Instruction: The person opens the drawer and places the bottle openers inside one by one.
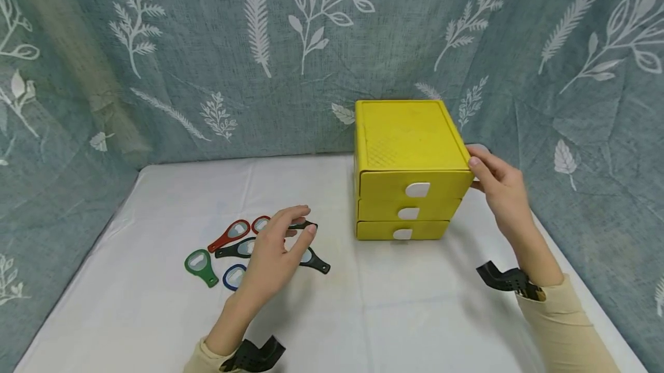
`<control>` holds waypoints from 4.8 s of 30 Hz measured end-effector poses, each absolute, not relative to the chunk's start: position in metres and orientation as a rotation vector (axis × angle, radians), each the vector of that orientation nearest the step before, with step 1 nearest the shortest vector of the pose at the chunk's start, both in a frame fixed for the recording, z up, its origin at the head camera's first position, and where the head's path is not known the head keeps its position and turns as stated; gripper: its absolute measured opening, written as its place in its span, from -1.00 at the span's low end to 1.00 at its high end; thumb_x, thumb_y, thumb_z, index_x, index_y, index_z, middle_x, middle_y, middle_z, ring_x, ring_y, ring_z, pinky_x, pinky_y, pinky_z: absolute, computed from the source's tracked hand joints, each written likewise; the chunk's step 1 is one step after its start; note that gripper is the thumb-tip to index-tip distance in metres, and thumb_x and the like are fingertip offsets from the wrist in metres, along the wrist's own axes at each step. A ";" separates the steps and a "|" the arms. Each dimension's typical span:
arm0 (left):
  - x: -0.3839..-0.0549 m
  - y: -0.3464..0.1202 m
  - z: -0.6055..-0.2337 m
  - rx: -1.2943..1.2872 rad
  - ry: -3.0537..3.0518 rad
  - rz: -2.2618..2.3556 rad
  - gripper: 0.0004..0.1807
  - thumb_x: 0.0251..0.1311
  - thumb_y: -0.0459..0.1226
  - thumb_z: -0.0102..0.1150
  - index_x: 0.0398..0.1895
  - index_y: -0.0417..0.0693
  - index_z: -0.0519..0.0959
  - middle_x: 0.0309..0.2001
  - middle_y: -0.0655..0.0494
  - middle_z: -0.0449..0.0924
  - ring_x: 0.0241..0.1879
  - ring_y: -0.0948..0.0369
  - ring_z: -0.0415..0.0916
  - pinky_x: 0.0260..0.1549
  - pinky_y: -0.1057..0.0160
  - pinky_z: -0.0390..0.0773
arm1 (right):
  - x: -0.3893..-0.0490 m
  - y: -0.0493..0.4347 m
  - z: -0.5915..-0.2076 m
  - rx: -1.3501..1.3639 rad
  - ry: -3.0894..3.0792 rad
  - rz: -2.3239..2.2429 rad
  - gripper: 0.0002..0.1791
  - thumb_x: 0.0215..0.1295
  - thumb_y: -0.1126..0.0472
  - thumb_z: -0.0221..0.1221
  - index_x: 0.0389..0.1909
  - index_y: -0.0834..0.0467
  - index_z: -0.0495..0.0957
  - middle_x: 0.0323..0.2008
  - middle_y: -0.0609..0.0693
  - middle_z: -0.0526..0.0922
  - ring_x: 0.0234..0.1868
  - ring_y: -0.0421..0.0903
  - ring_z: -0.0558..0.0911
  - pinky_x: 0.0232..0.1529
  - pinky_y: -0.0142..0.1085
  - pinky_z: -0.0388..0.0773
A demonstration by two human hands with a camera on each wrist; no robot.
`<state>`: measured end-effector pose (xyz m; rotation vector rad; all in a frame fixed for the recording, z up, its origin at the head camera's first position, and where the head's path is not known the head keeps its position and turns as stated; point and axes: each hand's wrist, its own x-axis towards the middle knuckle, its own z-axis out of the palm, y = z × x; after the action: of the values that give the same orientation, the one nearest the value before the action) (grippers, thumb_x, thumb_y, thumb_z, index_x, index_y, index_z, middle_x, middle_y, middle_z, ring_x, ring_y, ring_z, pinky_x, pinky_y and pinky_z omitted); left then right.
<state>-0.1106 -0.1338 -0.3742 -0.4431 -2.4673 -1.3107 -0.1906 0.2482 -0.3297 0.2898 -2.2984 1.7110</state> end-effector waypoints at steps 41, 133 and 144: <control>-0.162 -0.005 -0.363 -0.728 -2.101 -1.961 -0.67 0.38 -0.31 0.16 0.18 -0.07 0.58 -0.04 0.00 0.66 -0.25 0.17 0.66 -0.34 0.20 0.66 | -0.190 0.243 -0.328 0.183 -2.268 1.798 -0.46 0.47 -0.05 0.04 0.36 0.10 0.43 0.24 0.08 0.51 0.14 -0.12 0.53 -0.05 -0.40 0.55; -0.170 0.019 -0.378 -0.620 -1.911 -2.054 -0.77 0.24 -0.33 0.31 -0.05 -0.16 0.72 -0.23 0.01 0.73 -0.85 0.04 0.42 -0.80 0.35 0.39 | -0.201 0.260 -0.331 0.157 -2.091 2.376 -0.40 0.45 0.07 0.14 0.42 0.21 0.30 0.16 0.00 0.54 0.14 -0.06 0.49 -0.03 -0.28 0.52; -0.156 0.018 -0.358 -0.604 -1.927 -1.991 -0.79 0.23 -0.47 0.27 -0.07 -0.34 0.69 -0.23 -0.16 0.70 -0.88 0.05 0.37 -0.82 0.37 0.35 | -0.204 0.266 -0.321 0.241 -2.239 2.337 -0.37 0.47 0.09 0.13 0.44 0.25 0.24 0.15 -0.02 0.52 0.08 -0.11 0.55 -0.06 -0.28 0.58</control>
<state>-0.1562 0.0184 -0.3578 -0.6043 -1.9270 -1.9913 -0.2039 0.2662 -0.3215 0.2405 -2.2386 2.3370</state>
